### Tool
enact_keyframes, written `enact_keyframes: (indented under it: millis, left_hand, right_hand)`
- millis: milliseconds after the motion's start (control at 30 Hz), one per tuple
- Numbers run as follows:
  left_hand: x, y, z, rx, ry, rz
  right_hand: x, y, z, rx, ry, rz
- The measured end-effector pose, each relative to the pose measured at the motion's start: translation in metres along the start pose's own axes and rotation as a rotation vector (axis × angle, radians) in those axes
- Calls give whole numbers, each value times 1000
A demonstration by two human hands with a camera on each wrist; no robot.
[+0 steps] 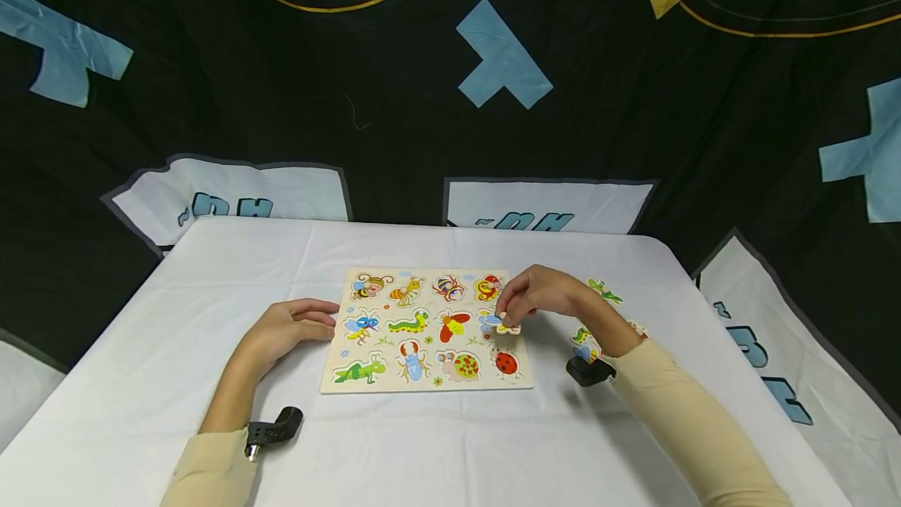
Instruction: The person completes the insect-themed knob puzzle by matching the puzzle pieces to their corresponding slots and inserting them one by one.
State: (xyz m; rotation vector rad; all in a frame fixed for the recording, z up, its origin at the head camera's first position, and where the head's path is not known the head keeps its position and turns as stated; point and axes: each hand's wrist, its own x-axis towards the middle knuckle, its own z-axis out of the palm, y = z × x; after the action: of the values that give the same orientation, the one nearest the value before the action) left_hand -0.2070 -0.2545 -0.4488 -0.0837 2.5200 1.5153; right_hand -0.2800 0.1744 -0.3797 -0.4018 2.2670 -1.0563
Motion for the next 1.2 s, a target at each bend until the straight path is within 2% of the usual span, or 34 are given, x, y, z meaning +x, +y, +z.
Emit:
enact_keyframes:
  millis: [433,900,1200]
  left_hand:
    - [0,1,0,2,1,-3]
    - [0,0,0,-3,6,-8]
    - [0,1,0,-4,7,-9]
  right_hand:
    - [15,-16,15,19,-1,-24]
    - [35,-32,37,-15,24,-42]
    - [48,-46,54,39,-8,-66]
